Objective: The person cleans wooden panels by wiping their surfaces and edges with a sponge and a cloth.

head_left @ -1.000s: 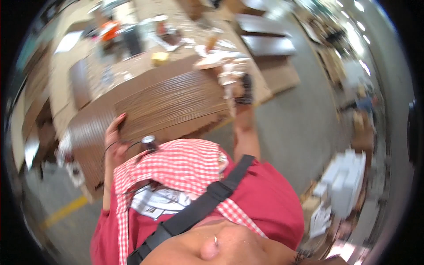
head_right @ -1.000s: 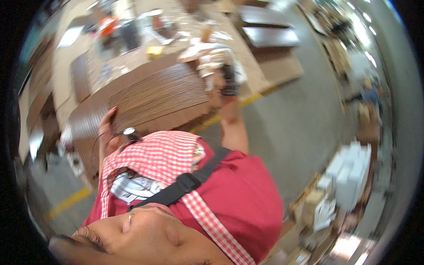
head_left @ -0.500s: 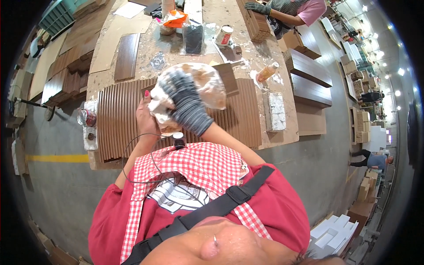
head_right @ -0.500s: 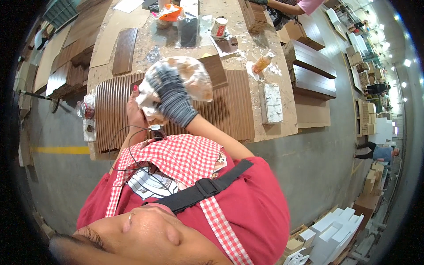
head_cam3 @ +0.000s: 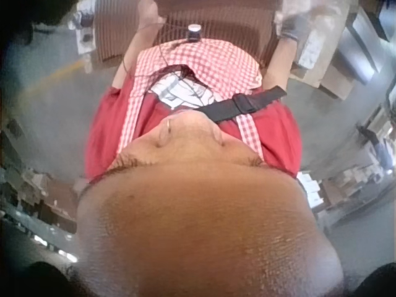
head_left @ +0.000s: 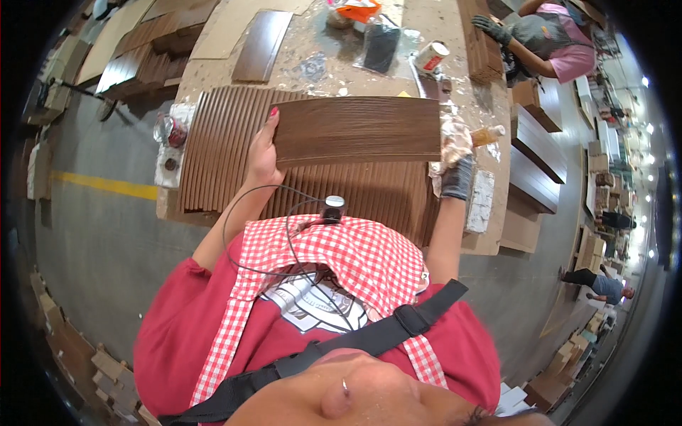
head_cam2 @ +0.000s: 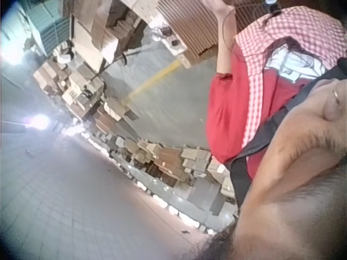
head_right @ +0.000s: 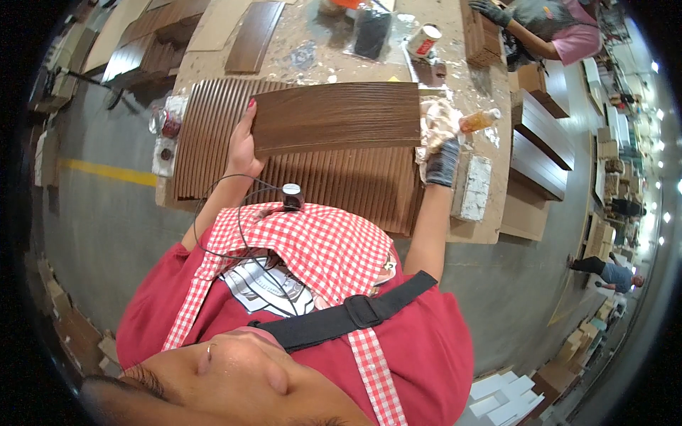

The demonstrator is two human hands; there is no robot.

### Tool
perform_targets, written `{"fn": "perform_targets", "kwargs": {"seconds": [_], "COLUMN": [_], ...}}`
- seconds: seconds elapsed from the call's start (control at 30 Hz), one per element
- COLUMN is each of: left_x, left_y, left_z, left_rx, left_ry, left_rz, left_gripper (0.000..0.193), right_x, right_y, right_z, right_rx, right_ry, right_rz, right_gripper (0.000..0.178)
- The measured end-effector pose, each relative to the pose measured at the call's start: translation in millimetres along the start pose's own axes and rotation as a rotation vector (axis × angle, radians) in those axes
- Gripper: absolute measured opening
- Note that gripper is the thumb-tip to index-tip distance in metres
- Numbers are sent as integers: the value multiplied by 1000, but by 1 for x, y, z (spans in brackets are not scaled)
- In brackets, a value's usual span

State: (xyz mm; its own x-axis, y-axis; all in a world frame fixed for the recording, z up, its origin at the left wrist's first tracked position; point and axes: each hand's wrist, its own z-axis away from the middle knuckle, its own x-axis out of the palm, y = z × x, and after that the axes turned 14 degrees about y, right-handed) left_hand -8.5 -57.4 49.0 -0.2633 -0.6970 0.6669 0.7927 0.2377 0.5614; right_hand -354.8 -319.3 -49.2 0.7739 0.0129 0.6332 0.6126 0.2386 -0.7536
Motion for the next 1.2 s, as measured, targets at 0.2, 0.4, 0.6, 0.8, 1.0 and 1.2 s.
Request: {"fn": "perform_targets", "kwargs": {"seconds": [0.2, 0.4, 0.6, 0.8, 1.0, 1.2], "left_x": [-8, 13, -21, -12, -11, 7], "left_y": [5, 19, 8, 68, 105, 88], "left_z": [-15, 1, -28, -49, -186, -280], "left_rx": [-216, -161, -61, 165, 400, 379], "left_ry": [-172, 60, 113, 272, 437, 916], "left_rz": [40, -93, -283, -108, 106, 151], "left_gripper": [38, 39, 38, 41, 41, 39], "right_x": [54, 69, 70, 65, 80, 78], "right_y": [1, 7, 3, -9, 11, 8], "right_z": [48, 64, 60, 60, 76, 83], "right_rx": [-292, -376, -372, -402, -465, -520], "right_ry": [129, 119, 126, 148, 115, 163], "right_rz": [459, 570, 566, 554, 617, 641], "right_gripper": [33, 33, 33, 33, 34, 34]}}
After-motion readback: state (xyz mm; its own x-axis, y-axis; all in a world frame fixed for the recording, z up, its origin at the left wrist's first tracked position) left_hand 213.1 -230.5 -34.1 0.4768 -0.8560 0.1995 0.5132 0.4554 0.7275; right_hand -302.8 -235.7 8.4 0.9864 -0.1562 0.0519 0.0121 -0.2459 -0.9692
